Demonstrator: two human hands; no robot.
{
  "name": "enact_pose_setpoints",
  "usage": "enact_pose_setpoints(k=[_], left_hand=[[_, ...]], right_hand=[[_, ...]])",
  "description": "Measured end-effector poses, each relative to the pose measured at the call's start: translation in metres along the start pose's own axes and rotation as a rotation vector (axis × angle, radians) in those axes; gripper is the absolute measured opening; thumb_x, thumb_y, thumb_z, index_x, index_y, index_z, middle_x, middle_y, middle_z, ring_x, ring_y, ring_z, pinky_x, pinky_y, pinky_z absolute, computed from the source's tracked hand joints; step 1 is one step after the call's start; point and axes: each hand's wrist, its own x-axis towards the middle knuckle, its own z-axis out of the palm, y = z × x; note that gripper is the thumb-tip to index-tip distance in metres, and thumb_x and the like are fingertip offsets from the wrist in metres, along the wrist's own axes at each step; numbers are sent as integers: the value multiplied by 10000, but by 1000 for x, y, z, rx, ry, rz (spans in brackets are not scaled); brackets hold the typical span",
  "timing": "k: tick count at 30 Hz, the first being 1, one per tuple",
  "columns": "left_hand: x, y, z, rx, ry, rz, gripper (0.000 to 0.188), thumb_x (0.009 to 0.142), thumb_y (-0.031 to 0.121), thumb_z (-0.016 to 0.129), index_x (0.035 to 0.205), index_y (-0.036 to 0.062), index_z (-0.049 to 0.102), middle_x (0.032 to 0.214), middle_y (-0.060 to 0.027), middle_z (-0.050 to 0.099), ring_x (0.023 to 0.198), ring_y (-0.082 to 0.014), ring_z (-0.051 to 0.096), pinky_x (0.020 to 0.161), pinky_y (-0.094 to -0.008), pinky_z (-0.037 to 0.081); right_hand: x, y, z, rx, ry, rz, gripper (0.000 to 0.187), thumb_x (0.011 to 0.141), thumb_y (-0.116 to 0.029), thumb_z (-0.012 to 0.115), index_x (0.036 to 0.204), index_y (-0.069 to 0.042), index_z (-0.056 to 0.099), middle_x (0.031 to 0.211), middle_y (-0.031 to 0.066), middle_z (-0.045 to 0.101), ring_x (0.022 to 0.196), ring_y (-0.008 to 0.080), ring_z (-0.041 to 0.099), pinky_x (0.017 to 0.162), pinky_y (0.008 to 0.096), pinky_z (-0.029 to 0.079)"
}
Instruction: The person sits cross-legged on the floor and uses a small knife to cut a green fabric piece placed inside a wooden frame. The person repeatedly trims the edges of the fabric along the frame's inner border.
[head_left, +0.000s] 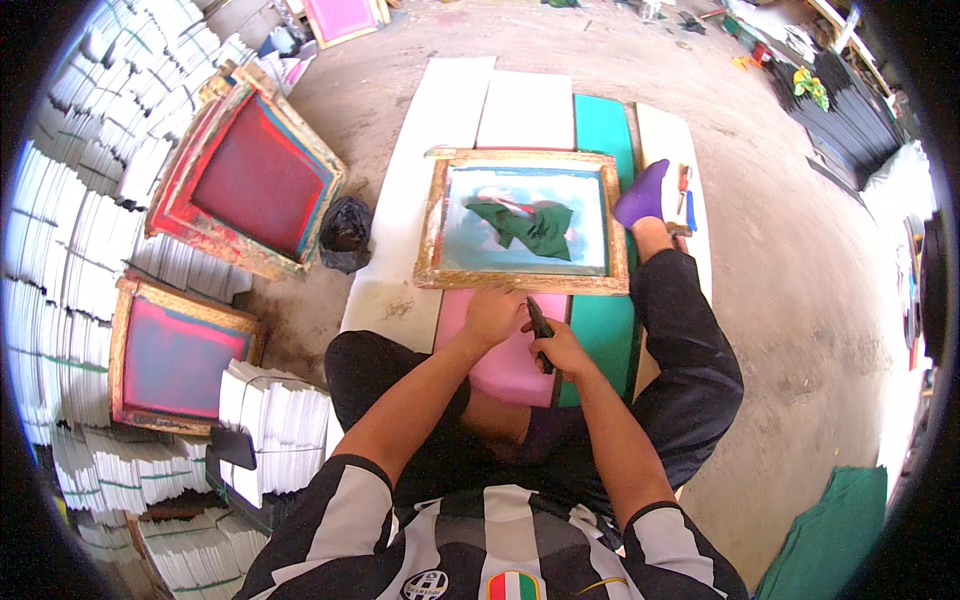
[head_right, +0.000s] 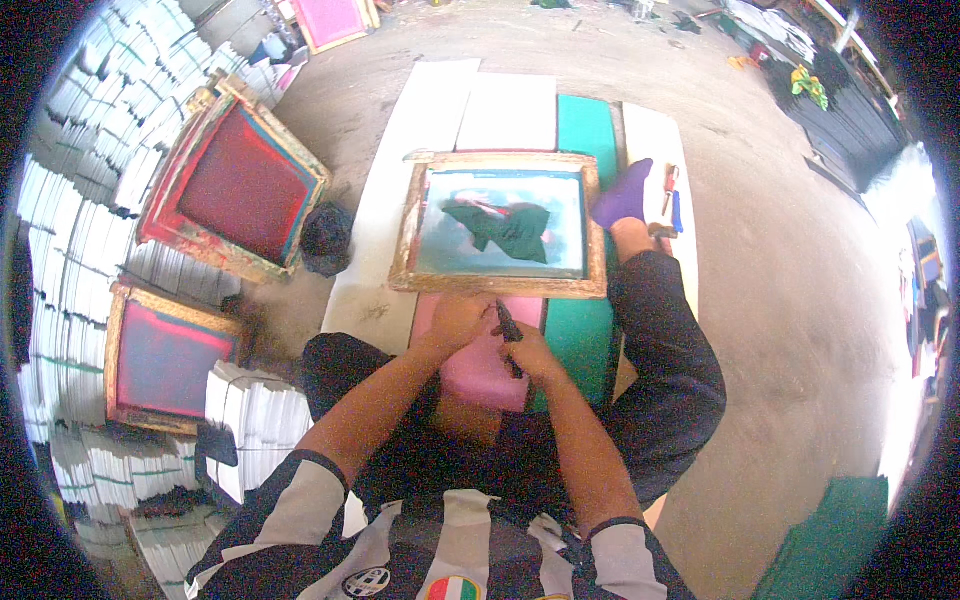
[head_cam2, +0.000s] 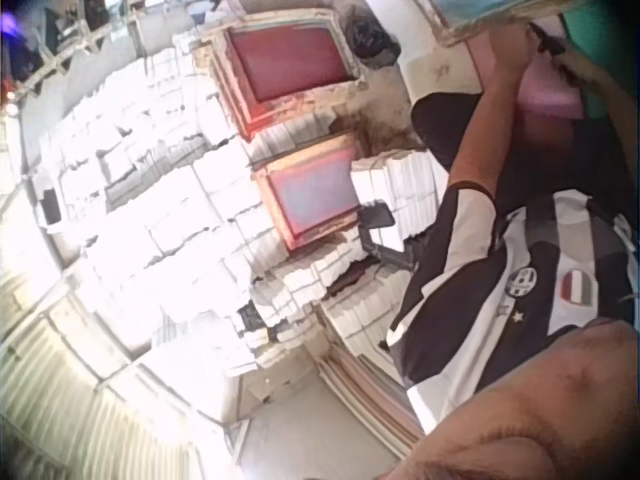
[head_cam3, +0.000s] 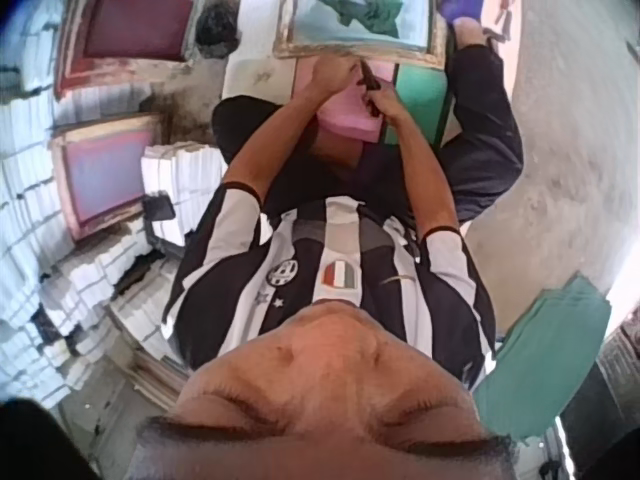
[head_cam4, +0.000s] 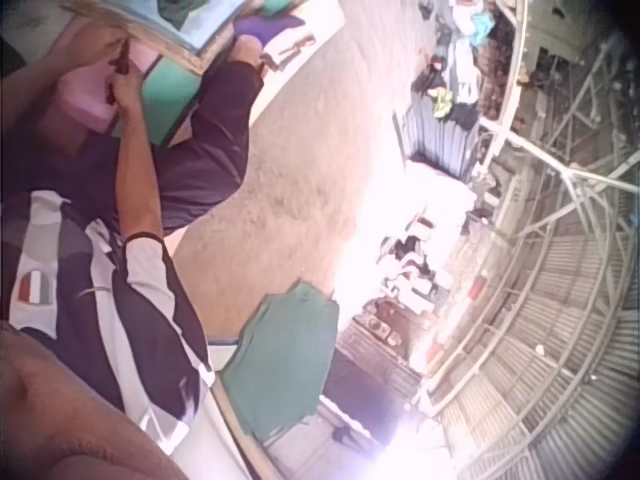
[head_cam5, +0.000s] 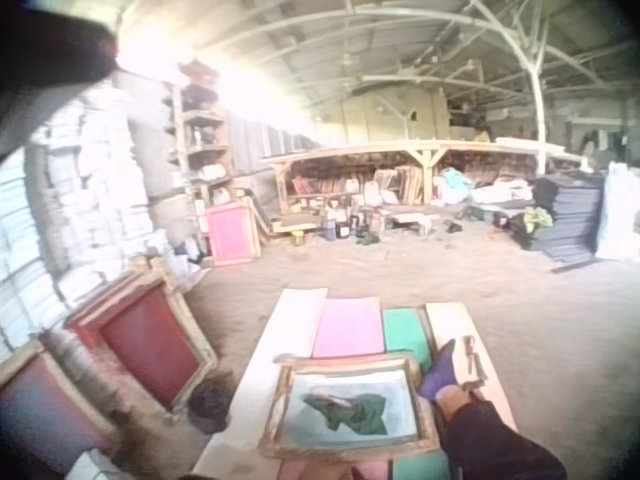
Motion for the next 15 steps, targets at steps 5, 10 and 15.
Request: enact_pose_setpoints(k=[5, 10, 15], left_hand=[[-27, -35, -25, 173, -120, -14, 151, 867, 197, 623, 910, 100, 731, 925, -139, 713, 884, -333, 673, 821, -460, 521], [-47, -61, -64, 200, -213, -129, 181, 870, 216, 624, 829, 77, 733, 854, -149, 714, 815, -344, 696, 731, -480, 545], [-56, -124, -73, 408, -345, -441, 167, 850, 206, 644, 847, 72, 745, 878, -168, 731, 819, -346, 720, 726, -480, 563]], right_hand=[[7, -2, 40, -3, -114, 53, 390, 778, 7, 602, 1168, -3, 609, 674, 67, 582, 506, 167, 562, 453, 321, 449], [24, -1, 73, 21, -289, 100, 437, 939, -110, 585, 1361, -31, 505, 758, 124, 636, 596, 208, 645, 534, 338, 542], [46, 19, 88, 66, -358, 147, 485, 986, -179, 593, 1431, -57, 443, 893, 154, 657, 717, 239, 679, 623, 365, 585]])
